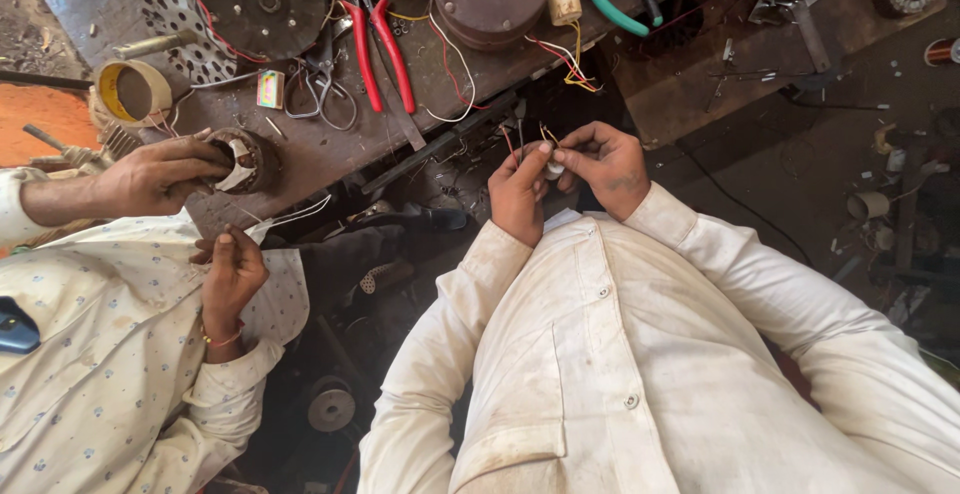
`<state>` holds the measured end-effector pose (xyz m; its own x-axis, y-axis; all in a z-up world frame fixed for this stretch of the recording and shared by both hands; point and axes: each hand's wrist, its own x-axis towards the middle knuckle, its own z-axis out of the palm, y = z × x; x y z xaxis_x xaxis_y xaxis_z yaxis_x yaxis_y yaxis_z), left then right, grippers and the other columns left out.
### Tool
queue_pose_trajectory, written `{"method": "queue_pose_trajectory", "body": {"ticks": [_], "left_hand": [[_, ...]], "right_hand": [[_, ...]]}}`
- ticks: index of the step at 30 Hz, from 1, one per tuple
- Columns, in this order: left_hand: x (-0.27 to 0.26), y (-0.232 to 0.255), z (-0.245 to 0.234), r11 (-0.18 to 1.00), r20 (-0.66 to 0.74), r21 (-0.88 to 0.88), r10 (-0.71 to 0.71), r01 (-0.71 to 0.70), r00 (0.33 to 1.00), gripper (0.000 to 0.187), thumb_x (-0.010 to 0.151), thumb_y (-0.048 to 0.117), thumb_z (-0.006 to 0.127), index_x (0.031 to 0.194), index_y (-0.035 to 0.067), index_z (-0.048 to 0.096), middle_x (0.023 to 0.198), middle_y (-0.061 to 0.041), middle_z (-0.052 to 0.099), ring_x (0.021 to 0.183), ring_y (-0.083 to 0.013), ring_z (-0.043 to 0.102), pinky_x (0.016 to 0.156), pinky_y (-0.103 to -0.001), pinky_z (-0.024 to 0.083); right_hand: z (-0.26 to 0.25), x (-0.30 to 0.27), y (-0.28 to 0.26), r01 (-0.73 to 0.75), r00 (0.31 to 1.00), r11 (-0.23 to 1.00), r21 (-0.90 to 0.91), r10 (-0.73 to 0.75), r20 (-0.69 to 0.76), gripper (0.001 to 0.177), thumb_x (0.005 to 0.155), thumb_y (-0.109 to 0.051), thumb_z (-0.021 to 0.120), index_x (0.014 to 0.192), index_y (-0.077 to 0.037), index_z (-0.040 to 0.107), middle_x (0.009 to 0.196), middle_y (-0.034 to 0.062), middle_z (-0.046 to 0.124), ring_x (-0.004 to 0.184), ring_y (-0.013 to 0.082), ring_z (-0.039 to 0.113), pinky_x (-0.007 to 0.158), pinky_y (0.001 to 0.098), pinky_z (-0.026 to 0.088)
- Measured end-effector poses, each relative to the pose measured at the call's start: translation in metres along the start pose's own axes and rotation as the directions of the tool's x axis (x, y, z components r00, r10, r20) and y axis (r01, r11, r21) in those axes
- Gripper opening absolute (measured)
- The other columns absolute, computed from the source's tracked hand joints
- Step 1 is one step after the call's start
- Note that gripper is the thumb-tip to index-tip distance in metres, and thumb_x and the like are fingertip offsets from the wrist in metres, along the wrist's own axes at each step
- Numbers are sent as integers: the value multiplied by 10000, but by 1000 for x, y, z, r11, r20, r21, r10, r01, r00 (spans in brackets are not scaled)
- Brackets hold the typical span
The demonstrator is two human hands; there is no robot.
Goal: The person works at a cluttered workbench, handling electrical wires and components. They use pliers to strip wire insulation and connect wires to a motor assembly, while another person works on a separate component nearby.
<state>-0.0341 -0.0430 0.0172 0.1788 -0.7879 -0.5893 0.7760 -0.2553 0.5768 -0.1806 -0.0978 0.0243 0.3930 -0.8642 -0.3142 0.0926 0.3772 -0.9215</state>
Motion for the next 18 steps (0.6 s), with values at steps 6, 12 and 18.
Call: {"method": "queue_pose_trajectory", "body": {"ticks": [6, 12, 18], "left_hand": [[7, -8, -4, 994, -35, 98, 47, -44, 998, 134, 909, 119, 775, 929, 8, 702, 739, 32, 612, 541, -16, 409, 487, -198, 288], [6, -8, -3, 993, -51, 107, 55, -49, 997, 124, 906, 114, 774, 940, 10, 716, 760, 32, 631, 562, -13, 427, 506, -195, 306], [9, -7, -3, 998, -39, 55, 28, -26, 999, 137, 901, 113, 779, 962, 10, 713, 788, 12, 667, 568, -19, 460, 504, -192, 321]], "right_hand": [[-3, 1, -5, -48, 999, 997, 52, 46, 26, 154, 937, -43, 742, 1039, 31, 653, 845, 131, 723, 658, 153, 693, 578, 293, 578], [-6, 4, 0, -43, 999, 994, 96, 41, 22, 165, 947, -58, 742, 1058, 21, 648, 870, 120, 727, 672, 150, 685, 615, 275, 568], [-11, 7, 14, -17, 994, 999, 48, 12, 104, 185, 925, -20, 735, 1073, -4, 625, 940, 97, 714, 704, 115, 682, 623, 256, 570]]}}
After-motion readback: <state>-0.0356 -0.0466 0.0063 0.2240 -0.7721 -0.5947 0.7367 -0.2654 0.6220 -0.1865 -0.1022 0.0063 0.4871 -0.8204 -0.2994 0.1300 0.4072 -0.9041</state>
